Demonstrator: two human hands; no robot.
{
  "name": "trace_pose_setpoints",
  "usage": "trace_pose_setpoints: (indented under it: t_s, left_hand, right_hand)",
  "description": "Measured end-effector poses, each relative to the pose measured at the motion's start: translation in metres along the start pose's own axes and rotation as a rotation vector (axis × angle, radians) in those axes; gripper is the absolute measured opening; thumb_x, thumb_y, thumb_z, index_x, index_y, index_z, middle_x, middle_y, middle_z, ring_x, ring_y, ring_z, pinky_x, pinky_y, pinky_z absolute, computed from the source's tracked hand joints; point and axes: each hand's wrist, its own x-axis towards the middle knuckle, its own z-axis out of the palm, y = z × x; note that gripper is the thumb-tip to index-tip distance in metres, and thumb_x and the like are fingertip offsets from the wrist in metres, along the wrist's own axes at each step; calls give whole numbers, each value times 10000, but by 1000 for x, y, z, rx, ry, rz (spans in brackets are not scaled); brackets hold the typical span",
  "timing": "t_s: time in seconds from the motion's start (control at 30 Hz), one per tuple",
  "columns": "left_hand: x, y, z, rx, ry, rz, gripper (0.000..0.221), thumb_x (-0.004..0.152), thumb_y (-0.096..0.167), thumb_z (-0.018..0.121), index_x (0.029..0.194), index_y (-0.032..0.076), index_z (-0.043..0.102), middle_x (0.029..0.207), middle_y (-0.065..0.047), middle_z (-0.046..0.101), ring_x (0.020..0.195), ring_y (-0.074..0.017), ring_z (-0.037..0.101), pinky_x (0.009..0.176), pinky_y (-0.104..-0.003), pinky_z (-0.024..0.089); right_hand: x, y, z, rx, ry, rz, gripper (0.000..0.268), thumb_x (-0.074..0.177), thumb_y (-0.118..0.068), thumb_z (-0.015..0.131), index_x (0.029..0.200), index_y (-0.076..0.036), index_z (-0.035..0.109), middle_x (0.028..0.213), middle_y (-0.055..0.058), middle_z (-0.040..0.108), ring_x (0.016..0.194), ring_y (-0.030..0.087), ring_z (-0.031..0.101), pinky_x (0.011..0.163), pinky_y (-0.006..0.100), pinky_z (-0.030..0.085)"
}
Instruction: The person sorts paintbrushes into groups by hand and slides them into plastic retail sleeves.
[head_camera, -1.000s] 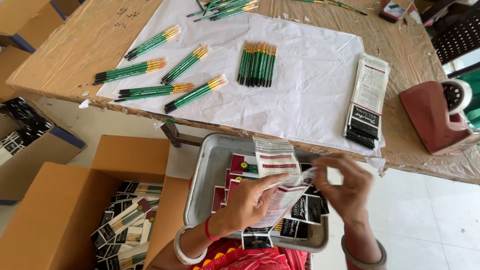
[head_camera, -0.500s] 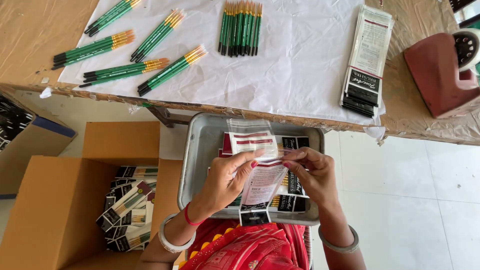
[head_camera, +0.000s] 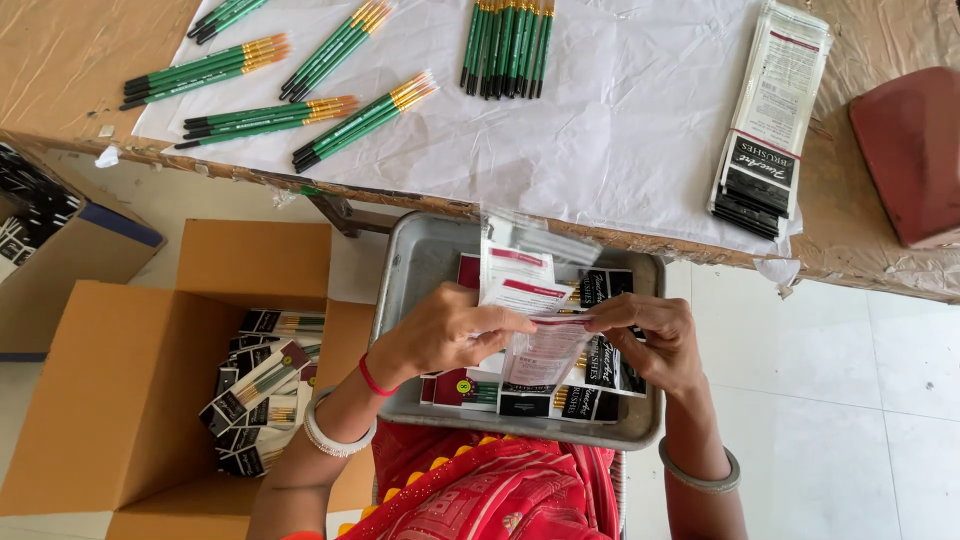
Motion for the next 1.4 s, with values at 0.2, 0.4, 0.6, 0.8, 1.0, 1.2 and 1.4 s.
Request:
trace_pose_setpoints:
  t_s: [0.2,0.4,0.6,0.8,1.0,1.2,1.4]
  left_hand:
    - [12,-1,1,165,-40,-78,191,840,40,767,1014,106,726,596,-74,653,475,-178,613,469,-329,483]
    - [0,-21,15,76,43,-148,152,939,103,767,1032,57,656,812,-84,722,684,-201,720,590,-296,569]
    - [-2,3,-6,-39,127,-209,224,926,67,804,1092,85,655,951,-84,753,825,-190,763,668,-291,585]
    - [2,37,-36,-61,408,-223,549,919,18,781,1418,77,561,1230,-133,703,1067,-199,732,883,-305,630]
    - [-9,28,24,-358,525,-223,442,994,17,721,1412,34,577,1277,-146,707,1124,-191,727,943,-301,649]
    - [-37,17,37,-322,623,-259,342,1043,8,694,1383,9,650,1294,-151,731,1149,-208,740,1004,-333,638]
    - [-32,53,7,-383,401,-265,451,968,34,737,1390,15,581,1352,-169,683,1191,-219,718,963,-323,634]
  right_hand:
    - [19,-19,12,-365,39,3,242,738,122,670,920,-7,763,948,129,778,855,186,765,740,282,619]
    - [-6,31,26,-132,232,32,69,936,-23,716,1004,-9,714,1102,115,771,1017,177,748,880,307,628]
    - [-40,35,69,190,105,473,357,826,16,783,1162,-55,683,1082,102,781,960,115,727,825,268,609]
    - [-18,-42,47,-946,-18,183,531,764,-170,798,1272,-64,687,1314,164,714,1223,260,637,987,415,542]
    - [16,-50,105,-157,11,115,685,1042,-313,581,1546,64,310,1453,245,562,1354,284,557,1143,434,443]
    - [36,-53,106,-89,11,153,463,1071,-265,525,1382,77,507,1244,210,689,1167,249,652,1005,333,528]
    - [67,-75,108,-294,156,201,355,1070,-239,552,910,43,697,591,82,585,522,94,487,501,274,411]
